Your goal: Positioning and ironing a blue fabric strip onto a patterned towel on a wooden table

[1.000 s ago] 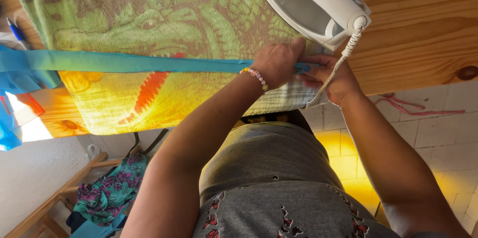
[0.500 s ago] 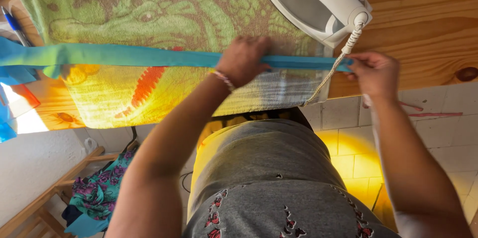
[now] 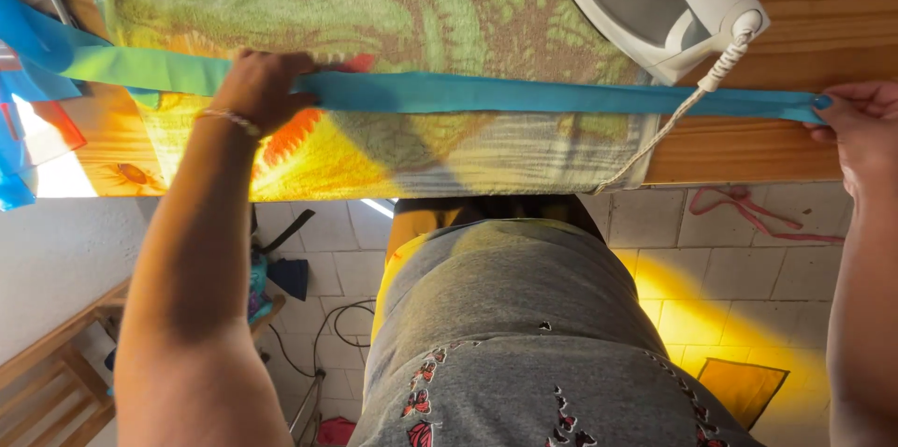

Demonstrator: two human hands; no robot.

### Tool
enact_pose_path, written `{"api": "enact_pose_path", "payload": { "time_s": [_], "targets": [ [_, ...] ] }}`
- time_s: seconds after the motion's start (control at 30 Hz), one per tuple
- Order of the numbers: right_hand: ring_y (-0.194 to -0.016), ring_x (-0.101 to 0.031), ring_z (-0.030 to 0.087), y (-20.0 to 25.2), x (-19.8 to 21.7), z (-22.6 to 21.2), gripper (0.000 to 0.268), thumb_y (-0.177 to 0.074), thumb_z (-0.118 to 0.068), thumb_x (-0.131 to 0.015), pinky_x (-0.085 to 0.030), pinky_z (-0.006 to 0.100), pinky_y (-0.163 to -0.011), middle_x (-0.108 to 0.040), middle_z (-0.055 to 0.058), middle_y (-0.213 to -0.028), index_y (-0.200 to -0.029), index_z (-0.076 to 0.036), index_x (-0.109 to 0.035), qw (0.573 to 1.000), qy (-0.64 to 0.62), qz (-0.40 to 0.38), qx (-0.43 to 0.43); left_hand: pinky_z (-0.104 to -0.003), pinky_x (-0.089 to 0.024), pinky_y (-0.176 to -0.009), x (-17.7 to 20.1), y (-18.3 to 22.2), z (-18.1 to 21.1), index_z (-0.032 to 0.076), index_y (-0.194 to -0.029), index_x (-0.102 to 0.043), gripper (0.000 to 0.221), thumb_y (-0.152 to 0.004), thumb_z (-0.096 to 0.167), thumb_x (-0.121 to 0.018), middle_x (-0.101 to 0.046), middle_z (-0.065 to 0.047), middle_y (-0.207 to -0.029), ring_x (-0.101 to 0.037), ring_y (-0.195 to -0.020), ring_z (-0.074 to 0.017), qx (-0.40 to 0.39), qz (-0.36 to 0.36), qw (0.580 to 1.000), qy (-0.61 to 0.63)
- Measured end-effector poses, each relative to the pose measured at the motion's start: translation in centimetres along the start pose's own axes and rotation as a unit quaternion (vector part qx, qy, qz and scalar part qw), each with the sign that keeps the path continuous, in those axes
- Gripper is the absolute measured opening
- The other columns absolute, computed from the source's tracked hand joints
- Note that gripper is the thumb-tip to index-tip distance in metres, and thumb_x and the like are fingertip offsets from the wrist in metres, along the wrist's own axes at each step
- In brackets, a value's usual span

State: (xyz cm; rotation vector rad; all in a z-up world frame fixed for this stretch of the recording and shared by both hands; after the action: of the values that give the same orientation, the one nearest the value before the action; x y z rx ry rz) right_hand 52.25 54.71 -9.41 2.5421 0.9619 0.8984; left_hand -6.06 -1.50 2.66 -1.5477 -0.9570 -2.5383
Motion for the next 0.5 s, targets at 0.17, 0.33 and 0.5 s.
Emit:
{"api": "enact_pose_path", "payload": {
  "time_s": [0.17,0.33,0.5],
  "targets": [
    [-0.084,-0.072,0.012,0.2,-1.0,-0.8,0.011,-0.119,-0.012,-0.075,-0.056,0.014,-0.063,-0.072,0.005,-0.110,-0.122,-0.010,-0.065,1.000,-0.009,-0.008,-0.016,-0.043,-0.037,-0.095,-1.3,7.1,-14.3,0.053,-0.131,-0.070,0.046,-0.087,0.066,-0.065,-0.083,0.003,-0.096,-0.075,-0.099,-0.0250,0.146,-0.071,0.943,-0.289],
    [-0.086,-0.071,0.013,-0.8,-1.1,0.3,0.011,-0.123,-0.014,-0.072,-0.055,0.014,-0.064,-0.070,0.005,-0.111,-0.125,-0.011,-0.062,0.999,0.031,-0.026,-0.016,-0.049,-0.026,-0.109,-0.2,13.3,-24.6,0.053,-0.113,-0.076,0.030,-0.088,0.046,-0.061,-0.085,0.009,-0.106,-0.073,-0.116,-0.0173,0.248,-0.147,0.889,-0.356],
    [-0.086,-0.070,0.014,-1.9,0.4,3.2,0.015,-0.128,-0.020,-0.070,-0.053,0.015,-0.064,-0.069,0.006,-0.115,-0.130,-0.010,-0.059,0.995,0.089,-0.031,-0.019,-0.050,-0.025,-0.109,2.0,15.4,-26.7,0.055,-0.116,-0.075,0.035,-0.088,0.042,-0.059,-0.085,0.009,-0.112,-0.073,-0.117,-0.0168,0.256,-0.139,0.889,-0.354]
  ]
}}
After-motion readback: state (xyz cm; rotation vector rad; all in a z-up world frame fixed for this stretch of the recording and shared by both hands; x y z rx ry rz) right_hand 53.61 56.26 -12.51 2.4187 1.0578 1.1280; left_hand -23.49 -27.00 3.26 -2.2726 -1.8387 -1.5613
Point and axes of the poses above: each hand's wrist, its own y-axis away from the middle knuckle, its own x-axis out of the back of the hand, z = x × y, the point moved 7 cm from there along -y, towards the middle knuckle
